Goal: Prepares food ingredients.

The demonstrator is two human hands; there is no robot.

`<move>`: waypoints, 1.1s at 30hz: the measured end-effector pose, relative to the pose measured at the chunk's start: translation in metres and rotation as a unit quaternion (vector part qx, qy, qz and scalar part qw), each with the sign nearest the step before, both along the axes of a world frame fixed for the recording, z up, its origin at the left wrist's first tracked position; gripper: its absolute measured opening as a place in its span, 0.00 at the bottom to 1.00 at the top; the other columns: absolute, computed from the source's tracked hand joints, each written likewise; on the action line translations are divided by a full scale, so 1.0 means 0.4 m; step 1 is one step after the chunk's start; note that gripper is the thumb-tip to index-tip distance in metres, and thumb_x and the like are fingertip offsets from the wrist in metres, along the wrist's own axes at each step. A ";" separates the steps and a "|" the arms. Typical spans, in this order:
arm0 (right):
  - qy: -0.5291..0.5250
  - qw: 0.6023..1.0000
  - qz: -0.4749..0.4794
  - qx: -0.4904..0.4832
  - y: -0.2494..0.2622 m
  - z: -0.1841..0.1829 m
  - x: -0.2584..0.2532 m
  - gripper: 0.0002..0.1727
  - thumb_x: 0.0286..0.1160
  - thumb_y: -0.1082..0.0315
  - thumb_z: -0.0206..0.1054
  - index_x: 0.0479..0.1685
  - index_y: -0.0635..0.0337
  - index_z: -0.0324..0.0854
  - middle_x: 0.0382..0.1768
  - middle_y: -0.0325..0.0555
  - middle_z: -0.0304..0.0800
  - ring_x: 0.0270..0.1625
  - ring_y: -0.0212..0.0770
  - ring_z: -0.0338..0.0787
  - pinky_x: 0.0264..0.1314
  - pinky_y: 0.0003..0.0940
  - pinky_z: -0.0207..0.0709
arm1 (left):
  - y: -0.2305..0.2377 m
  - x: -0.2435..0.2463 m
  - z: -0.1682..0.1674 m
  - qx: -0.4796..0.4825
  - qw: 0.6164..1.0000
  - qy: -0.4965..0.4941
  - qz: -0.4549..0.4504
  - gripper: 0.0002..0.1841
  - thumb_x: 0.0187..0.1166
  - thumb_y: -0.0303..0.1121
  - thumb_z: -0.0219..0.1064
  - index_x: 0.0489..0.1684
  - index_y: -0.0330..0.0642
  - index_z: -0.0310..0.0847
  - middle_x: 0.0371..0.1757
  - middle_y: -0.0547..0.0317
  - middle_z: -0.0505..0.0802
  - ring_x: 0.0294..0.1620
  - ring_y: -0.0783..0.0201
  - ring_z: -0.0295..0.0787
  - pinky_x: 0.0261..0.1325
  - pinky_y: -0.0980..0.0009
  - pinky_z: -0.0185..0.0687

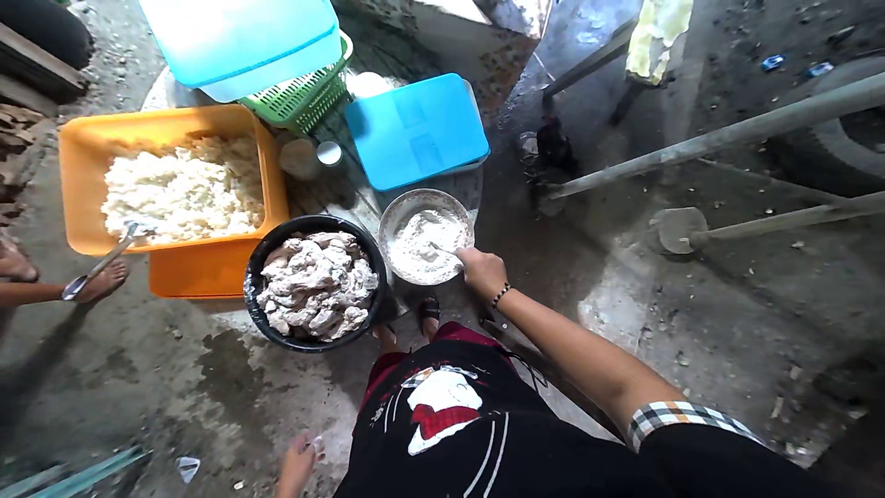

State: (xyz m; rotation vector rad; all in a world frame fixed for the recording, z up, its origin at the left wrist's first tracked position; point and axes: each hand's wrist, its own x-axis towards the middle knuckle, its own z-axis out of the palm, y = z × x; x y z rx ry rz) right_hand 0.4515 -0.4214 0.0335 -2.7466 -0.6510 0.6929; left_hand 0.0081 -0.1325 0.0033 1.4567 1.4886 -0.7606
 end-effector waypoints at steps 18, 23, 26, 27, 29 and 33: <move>-0.034 0.999 -0.027 -0.014 0.009 -0.017 0.107 0.17 0.79 0.74 0.63 0.64 0.54 0.87 0.58 0.60 0.92 0.52 0.66 0.94 0.48 0.70 0.84 | -0.001 0.004 -0.037 -0.003 0.999 -0.020 -0.032 0.16 0.89 0.31 0.60 0.69 0.32 0.79 0.57 0.34 0.90 0.51 0.46 0.90 0.58 0.49 0.84; -0.018 0.999 0.029 0.002 -0.001 0.027 -0.015 0.15 0.76 0.76 0.65 0.58 0.56 0.89 0.50 0.58 0.94 0.46 0.63 0.95 0.43 0.65 0.86 | -0.009 -0.003 -0.032 -0.001 0.999 -0.025 -0.021 0.15 0.89 0.29 0.60 0.67 0.30 0.80 0.56 0.33 0.90 0.52 0.46 0.91 0.59 0.49 0.84; 0.024 0.998 0.048 -0.029 0.004 0.038 -0.041 0.17 0.80 0.75 0.60 0.63 0.55 0.87 0.53 0.60 0.93 0.50 0.64 0.94 0.47 0.65 0.85 | -0.010 0.007 -0.024 -0.003 1.000 -0.025 -0.014 0.16 0.89 0.29 0.59 0.69 0.30 0.78 0.59 0.32 0.89 0.54 0.44 0.90 0.61 0.48 0.84; 0.043 0.997 0.043 -0.048 0.006 0.032 -0.032 0.18 0.82 0.74 0.60 0.66 0.55 0.86 0.56 0.61 0.92 0.53 0.65 0.94 0.50 0.65 0.84 | -0.010 0.010 -0.023 -0.003 1.000 -0.023 -0.013 0.17 0.89 0.29 0.60 0.70 0.30 0.78 0.59 0.32 0.90 0.54 0.44 0.90 0.61 0.48 0.84; 0.034 0.998 0.017 -0.055 0.006 0.009 0.011 0.19 0.80 0.74 0.63 0.67 0.53 0.86 0.57 0.62 0.92 0.53 0.67 0.93 0.50 0.68 0.84 | -0.009 0.012 -0.026 -0.002 1.000 -0.025 -0.011 0.17 0.89 0.29 0.60 0.71 0.30 0.77 0.58 0.33 0.90 0.52 0.46 0.90 0.58 0.50 0.84; -0.049 0.999 -0.016 0.001 0.023 -0.004 0.118 0.21 0.72 0.75 0.68 0.64 0.51 0.88 0.56 0.60 0.93 0.52 0.67 0.94 0.48 0.72 0.83 | 0.005 0.008 -0.033 -0.001 0.999 -0.037 -0.023 0.17 0.90 0.29 0.59 0.72 0.32 0.78 0.57 0.34 0.90 0.50 0.48 0.90 0.56 0.51 0.84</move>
